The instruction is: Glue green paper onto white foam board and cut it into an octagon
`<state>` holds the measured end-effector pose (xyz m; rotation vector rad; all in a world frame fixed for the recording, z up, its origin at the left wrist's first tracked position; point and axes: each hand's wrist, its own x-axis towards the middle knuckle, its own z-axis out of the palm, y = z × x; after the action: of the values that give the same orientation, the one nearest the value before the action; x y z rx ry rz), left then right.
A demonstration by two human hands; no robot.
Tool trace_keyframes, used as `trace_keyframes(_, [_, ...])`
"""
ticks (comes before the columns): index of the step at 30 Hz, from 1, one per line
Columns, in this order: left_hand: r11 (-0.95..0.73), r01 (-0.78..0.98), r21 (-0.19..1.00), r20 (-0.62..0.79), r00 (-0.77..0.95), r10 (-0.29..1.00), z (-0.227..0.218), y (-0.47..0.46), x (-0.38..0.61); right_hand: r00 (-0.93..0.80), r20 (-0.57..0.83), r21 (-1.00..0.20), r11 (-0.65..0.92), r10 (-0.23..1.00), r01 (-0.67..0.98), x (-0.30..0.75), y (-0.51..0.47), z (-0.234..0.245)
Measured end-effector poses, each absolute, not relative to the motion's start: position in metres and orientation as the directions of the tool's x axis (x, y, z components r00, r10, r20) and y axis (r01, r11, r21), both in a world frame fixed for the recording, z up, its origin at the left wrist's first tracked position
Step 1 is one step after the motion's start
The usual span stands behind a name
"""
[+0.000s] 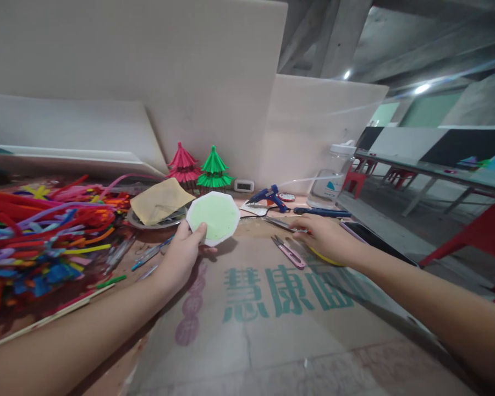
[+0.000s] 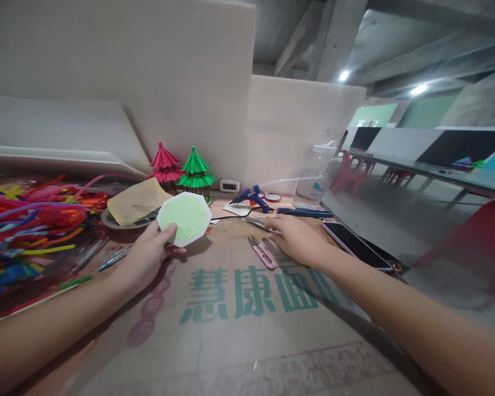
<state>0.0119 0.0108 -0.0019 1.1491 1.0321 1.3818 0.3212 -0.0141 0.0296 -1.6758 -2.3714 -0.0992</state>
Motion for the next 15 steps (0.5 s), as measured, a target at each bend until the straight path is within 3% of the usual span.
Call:
trace_keyframes(5, [-0.126, -0.156, 0.980, 0.125, -0.015, 0.992, 0.000, 0.007, 0.013, -0.436, 0.114, -0.102, 0.447, 0.893, 0.889, 0.250, 0.022, 0.038])
trace_keyframes(15, [-0.145, -0.157, 0.977, 0.153, 0.040, 0.987, -0.003, 0.007, 0.013, -0.521, 0.138, -0.210, 0.539, 0.842, 0.816, 0.201, 0.079, 0.023])
